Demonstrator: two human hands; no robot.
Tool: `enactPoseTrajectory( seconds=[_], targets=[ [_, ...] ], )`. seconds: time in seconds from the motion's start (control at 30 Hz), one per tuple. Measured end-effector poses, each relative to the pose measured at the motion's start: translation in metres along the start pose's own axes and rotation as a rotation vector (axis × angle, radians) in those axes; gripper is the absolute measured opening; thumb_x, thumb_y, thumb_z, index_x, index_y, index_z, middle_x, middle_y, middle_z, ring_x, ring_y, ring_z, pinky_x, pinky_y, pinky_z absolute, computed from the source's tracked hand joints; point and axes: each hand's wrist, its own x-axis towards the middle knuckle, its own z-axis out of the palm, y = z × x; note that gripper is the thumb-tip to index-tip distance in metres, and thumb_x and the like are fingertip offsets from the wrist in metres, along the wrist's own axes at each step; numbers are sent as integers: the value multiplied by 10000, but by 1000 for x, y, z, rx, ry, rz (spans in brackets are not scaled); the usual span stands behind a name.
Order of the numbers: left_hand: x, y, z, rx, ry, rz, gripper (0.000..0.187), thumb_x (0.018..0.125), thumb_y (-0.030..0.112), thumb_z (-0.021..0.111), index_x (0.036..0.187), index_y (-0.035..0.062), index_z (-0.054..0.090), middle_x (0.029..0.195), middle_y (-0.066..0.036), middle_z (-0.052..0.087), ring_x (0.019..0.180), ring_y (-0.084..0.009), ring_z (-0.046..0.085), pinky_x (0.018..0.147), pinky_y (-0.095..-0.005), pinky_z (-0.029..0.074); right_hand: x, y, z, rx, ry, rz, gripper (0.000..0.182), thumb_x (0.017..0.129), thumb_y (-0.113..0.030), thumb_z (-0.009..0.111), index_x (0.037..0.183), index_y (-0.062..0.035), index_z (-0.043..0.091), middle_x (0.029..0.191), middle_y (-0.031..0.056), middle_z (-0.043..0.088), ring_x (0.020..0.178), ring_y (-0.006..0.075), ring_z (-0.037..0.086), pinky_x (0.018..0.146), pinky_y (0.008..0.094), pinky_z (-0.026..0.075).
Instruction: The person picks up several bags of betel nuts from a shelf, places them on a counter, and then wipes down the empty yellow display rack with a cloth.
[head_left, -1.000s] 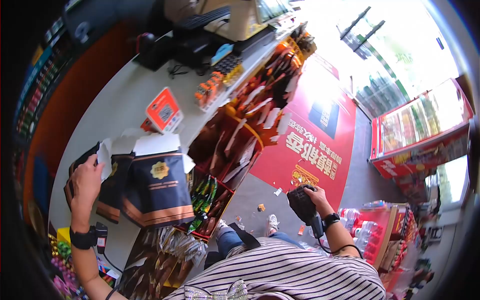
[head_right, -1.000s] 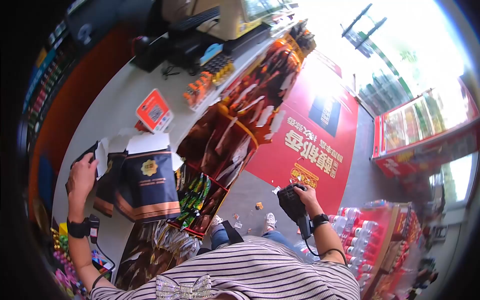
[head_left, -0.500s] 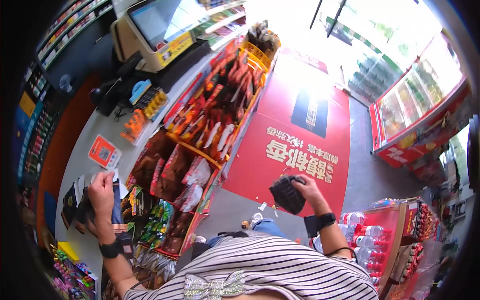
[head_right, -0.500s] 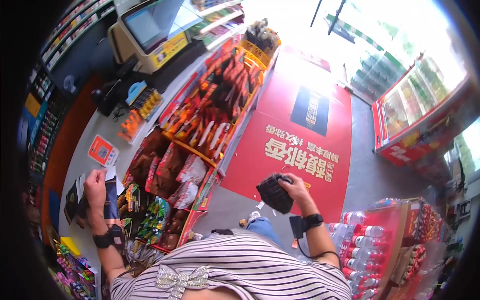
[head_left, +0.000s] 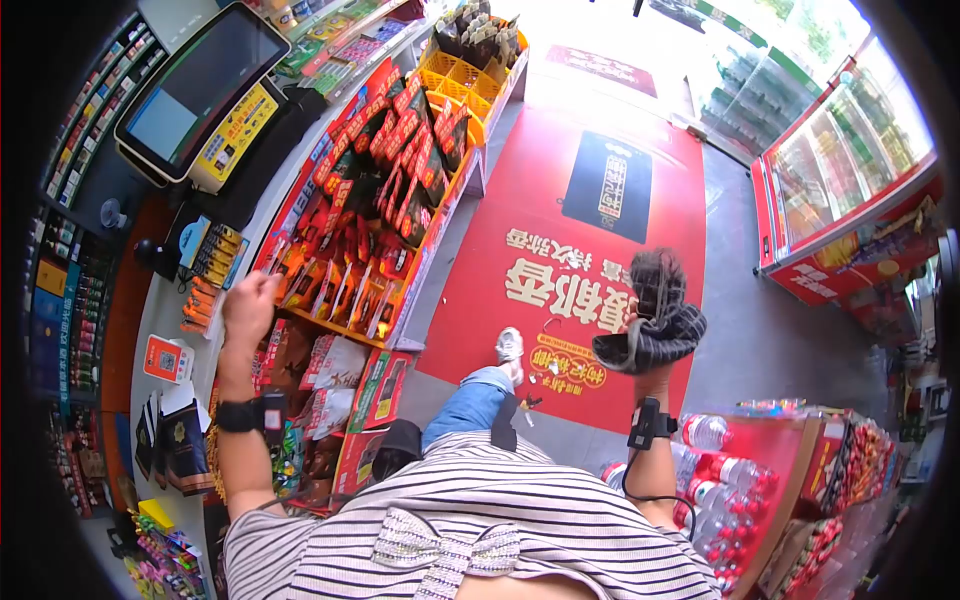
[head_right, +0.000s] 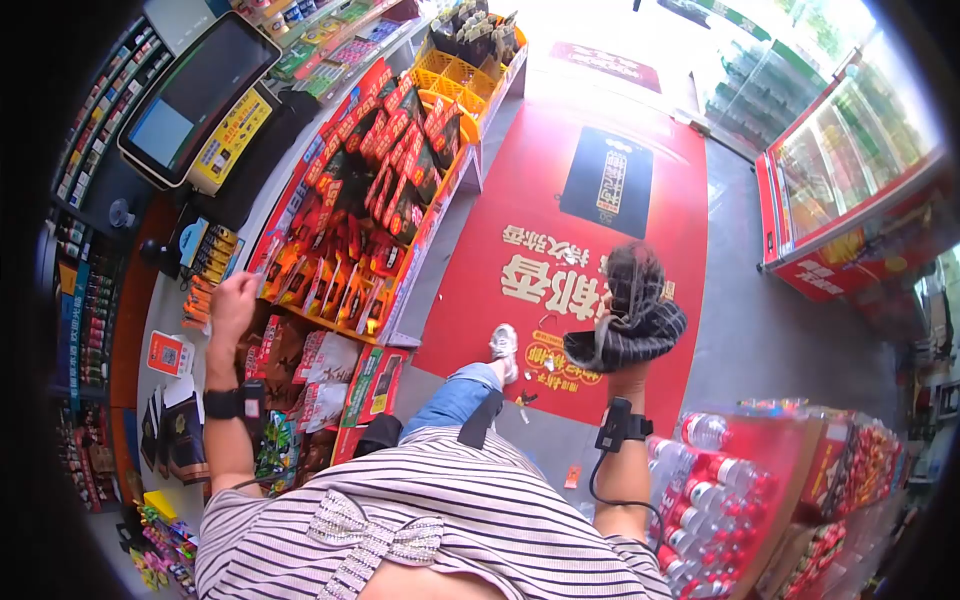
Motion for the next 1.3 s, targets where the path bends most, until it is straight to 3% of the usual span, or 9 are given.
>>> enactPoseTrajectory(
  seconds=[0.03, 0.17, 0.2, 0.3, 0.43, 0.53, 0.7, 1.03, 1.3],
  targets=[
    [15, 23, 14, 18, -66, -37, 244, 769, 292, 550, 757, 53, 596, 653, -165, 570, 629, -316, 565, 543, -377, 421, 15, -7, 5, 364, -28, 133, 584, 810, -403, 440, 1218, -2, 321, 1156, 185, 448, 1006, 311, 470, 904, 429, 351],
    [86, 91, 83, 3, -191, 34, 283, 771, 339, 534, 758, 63, 598, 684, -166, 578, 677, -327, 570, 572, -405, 432, 70, -76, 23, 98, 167, -39, 405, 833, -307, 447, 1118, -19, 436, 1037, 158, 523, 883, 286, 552, 793, 372, 455],
    [107, 109, 107, -4, -219, 42, 295, 776, 342, 526, 747, 57, 594, 691, -171, 577, 681, -329, 568, 576, -406, 432, 82, -95, 15, -704, 216, -244, 449, 830, -340, 440, 1156, -33, 405, 1101, 157, 483, 939, 278, 522, 834, 374, 423],
    [172, 190, 187, -158, -358, 167, 344, 788, 358, 501, 707, 33, 576, 700, -182, 571, 676, -338, 560, 580, -414, 427, 117, -162, 22, -1450, 182, -212, 449, 845, -350, 401, 1184, -55, 386, 1118, 134, 474, 952, 246, 505, 876, 349, 391],
    [213, 347, 316, -517, -658, 390, 298, 791, 306, 546, 793, 13, 603, 654, -114, 578, 593, -173, 555, 553, -319, 429, 171, -202, 13, -1365, 41, -195, 465, 848, -345, 388, 1186, -25, 368, 1099, 141, 473, 959, 242, 488, 885, 356, 377],
    [223, 460, 357, -691, -1106, 530, 453, 780, 423, 521, 965, 15, 591, 910, -149, 603, 813, -217, 580, 721, -316, 448, 219, -213, 31, -231, 62, 56, 420, 865, -281, 372, 1190, -15, 361, 1135, 144, 454, 1007, 251, 464, 913, 362, 354],
    [247, 548, 409, -1110, -1431, 322, 623, 779, 543, 444, 1038, -18, 529, 950, -121, 569, 925, -189, 509, 803, -285, 393, 311, -233, -15, -192, 146, 85, 374, 900, -259, 298, 1212, -62, 359, 1183, 97, 434, 1078, 213, 424, 927, 380, 329],
    [355, 552, 439, -1345, -804, -291, 318, 804, 193, 558, 1049, -5, 510, 929, -46, 578, 850, -102, 526, 754, -252, 418, 503, -279, -6, -318, -28, 370, 410, 903, -258, 299, 1273, -82, 287, 1251, 70, 380, 1138, 201, 376, 956, 362, 295],
    [403, 486, 409, -1507, -320, -493, 268, 859, 231, 459, 1003, 13, 517, 918, -26, 572, 835, -89, 528, 787, -230, 409, 612, -217, -24, -574, 146, 683, 470, 850, -427, 388, 1184, -97, 370, 1107, 70, 477, 961, 168, 465, 825, 368, 335]
  ],
)
